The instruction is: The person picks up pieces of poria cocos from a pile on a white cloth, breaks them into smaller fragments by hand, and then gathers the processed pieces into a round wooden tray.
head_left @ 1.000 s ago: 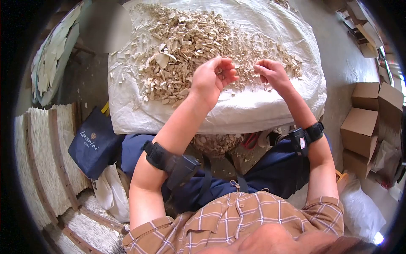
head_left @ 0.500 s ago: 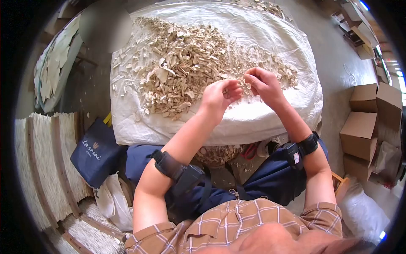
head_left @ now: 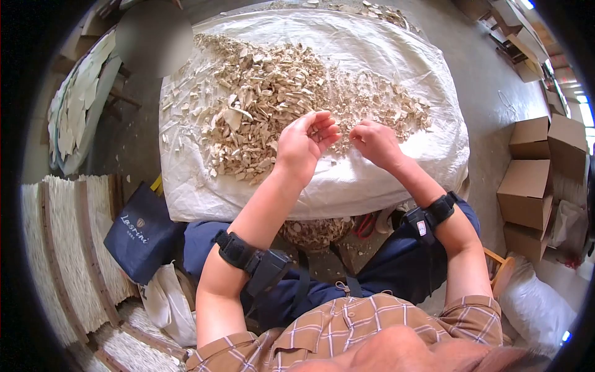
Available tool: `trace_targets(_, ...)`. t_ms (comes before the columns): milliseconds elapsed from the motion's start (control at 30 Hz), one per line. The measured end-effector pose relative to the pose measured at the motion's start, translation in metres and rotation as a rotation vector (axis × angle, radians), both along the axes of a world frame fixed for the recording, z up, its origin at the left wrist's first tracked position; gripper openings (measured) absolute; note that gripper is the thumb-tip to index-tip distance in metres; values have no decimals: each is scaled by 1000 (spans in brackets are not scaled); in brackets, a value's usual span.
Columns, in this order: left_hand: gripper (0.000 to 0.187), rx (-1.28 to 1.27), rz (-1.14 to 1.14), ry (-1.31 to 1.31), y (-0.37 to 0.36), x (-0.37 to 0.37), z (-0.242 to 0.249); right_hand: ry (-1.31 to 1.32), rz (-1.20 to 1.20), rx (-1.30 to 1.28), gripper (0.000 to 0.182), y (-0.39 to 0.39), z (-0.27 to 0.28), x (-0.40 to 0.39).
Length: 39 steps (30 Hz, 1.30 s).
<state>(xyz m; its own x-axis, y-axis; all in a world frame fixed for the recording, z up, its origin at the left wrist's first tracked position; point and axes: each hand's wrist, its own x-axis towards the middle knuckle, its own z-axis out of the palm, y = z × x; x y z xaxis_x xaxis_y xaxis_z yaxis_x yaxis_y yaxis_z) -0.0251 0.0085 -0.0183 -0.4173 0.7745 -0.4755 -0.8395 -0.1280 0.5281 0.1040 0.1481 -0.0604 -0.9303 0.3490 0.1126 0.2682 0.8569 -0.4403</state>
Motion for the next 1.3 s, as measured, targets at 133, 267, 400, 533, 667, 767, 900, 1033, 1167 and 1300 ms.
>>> trace_targets(133,26,3,0,-10,-1,-1,0,-53,15,168,10,-5,-4,-1)
trace_targets(267,26,6,-3,-11,-2,-1,-1,-119,31,255,11,-7,1,-3)
trace_targets(400,26,5,-5,5,-1,-1,1,-191,14,296,11,-7,2,-5)
trace_targets(533,26,-44,-25,21,1,1,-1,-136,-206,-457,13,11,25,-6)
trace_targets(667,26,-101,-61,34,4,10,-8,-23,-228,-845,11,7,59,-4)
trace_targets(767,26,-62,-163,-18,7,18,-11,43,-94,-742,10,-9,70,-6)
trace_targets(900,26,24,-166,-17,11,19,-12,93,2,-631,14,-14,67,-8)
trace_targets(1033,25,-27,-114,-38,10,13,-11,90,-118,-699,16,-10,74,-9)
trace_targets(1167,22,-26,46,-22,7,2,-6,57,-141,-355,15,11,49,-4)
trace_targets(1300,23,6,88,-4,1,-9,4,-88,-35,22,13,9,22,0)
